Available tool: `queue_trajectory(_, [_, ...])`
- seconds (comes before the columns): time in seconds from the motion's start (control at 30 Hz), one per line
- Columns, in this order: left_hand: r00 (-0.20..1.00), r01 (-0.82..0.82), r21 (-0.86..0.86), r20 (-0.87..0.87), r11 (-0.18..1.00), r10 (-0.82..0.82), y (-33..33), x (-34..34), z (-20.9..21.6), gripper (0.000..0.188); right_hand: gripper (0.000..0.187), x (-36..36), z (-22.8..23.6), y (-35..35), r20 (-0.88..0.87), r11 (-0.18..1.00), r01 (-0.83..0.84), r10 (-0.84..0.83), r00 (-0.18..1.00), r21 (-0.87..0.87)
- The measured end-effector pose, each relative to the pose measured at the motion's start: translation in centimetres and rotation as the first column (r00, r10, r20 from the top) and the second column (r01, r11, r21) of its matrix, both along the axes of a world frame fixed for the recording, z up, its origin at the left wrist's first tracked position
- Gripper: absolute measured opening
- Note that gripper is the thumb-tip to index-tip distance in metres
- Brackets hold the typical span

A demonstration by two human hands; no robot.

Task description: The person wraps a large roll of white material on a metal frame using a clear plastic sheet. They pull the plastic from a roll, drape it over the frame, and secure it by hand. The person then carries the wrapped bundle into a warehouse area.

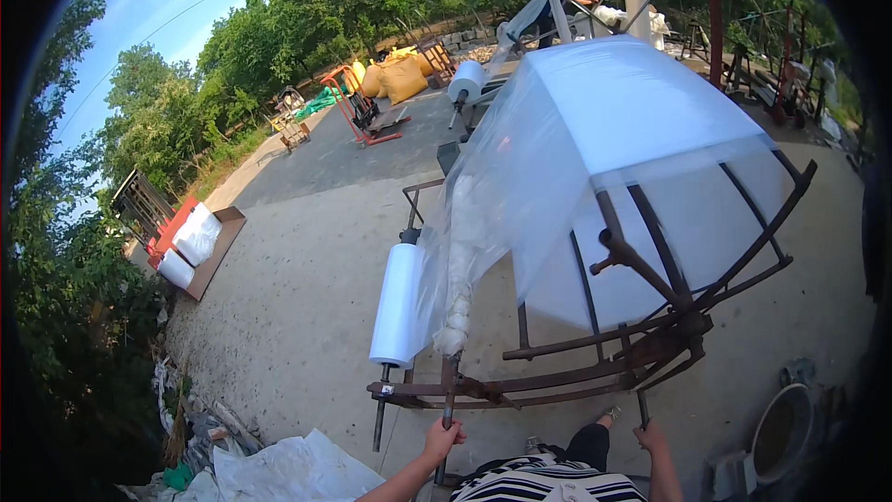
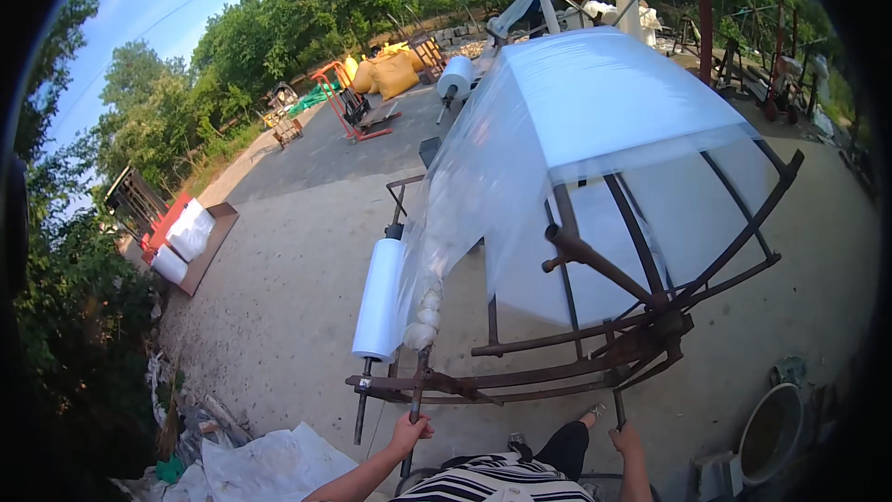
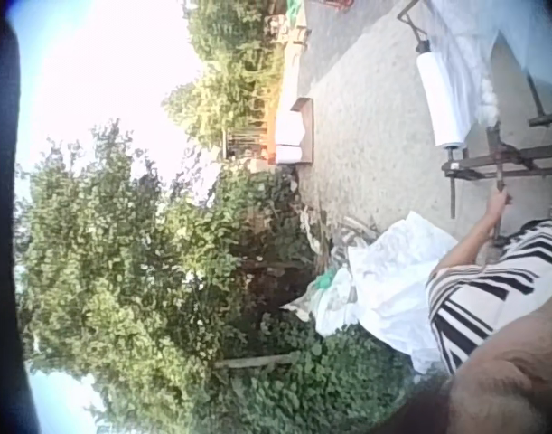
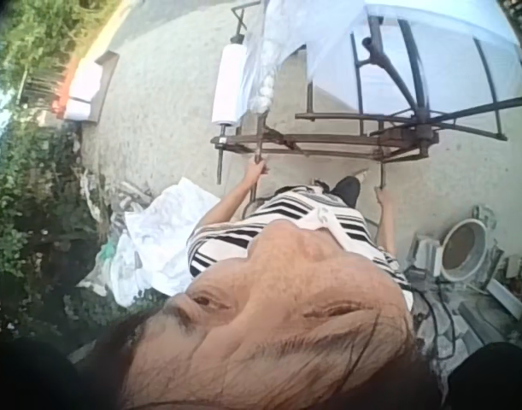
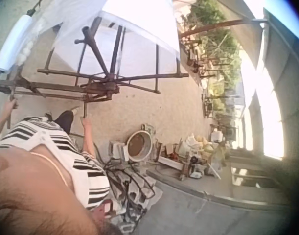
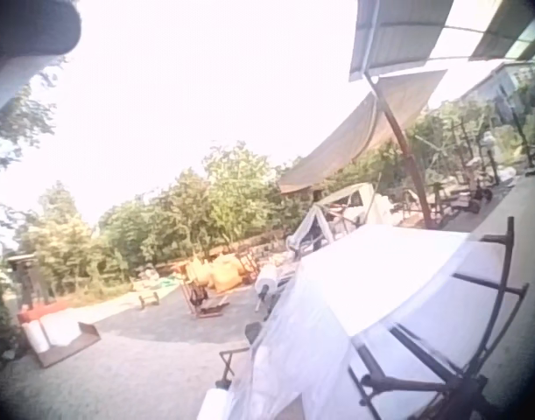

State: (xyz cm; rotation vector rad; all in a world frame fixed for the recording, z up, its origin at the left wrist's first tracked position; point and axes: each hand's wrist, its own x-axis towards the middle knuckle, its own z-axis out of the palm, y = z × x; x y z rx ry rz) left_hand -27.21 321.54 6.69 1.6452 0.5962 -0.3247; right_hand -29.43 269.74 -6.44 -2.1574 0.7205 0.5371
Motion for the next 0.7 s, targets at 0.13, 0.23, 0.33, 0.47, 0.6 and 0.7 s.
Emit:
queue_trajectory(0.13, [0.999,-0.021,-0.05,0.035,0.999,0.023,-0.4,-0.5,0.2,0.015,0.027,-0.3,16.7,7.9,0.001,0.81,-0.125,0.152,0.988,0.573])
queue_trajectory(0.23, [0.999,0.008,-0.04,0.033,0.999,-0.007,-0.2,-0.3,0.7,0.014,0.021,-0.9,28.7,6.3,0.047,0.726,-0.056,0.033,0.998,0.686])
queue_trajectory(0.33, [1.0,0.003,-0.029,0.025,1.0,-0.002,-0.4,-0.3,0.5,0.014,0.016,-1.2,38.5,2.6,0.199,0.964,0.02,-0.075,0.977,0.264])
queue_trajectory(0.47, [0.999,-0.018,-0.008,0.032,1.0,0.019,-0.3,-0.6,-0.5,0.015,0.026,-0.1,35.6,-7.7,0.537,0.681,0.262,0.227,0.813,-0.684])
queue_trajectory(0.6, [0.998,0.014,0.049,0.052,0.999,-0.017,-0.1,-0.4,-0.7,0.015,0.033,1.4,25.0,-20.9,0.441,0.533,0.343,0.064,0.895,-0.773])
queue_trajectory(0.7, [1.0,-0.003,0.069,0.006,0.998,0.002,0.3,-0.8,-0.6,0.014,0.04,3.7,17.7,-22.4,0.175,0.541,0.228,-0.148,0.973,-0.81])
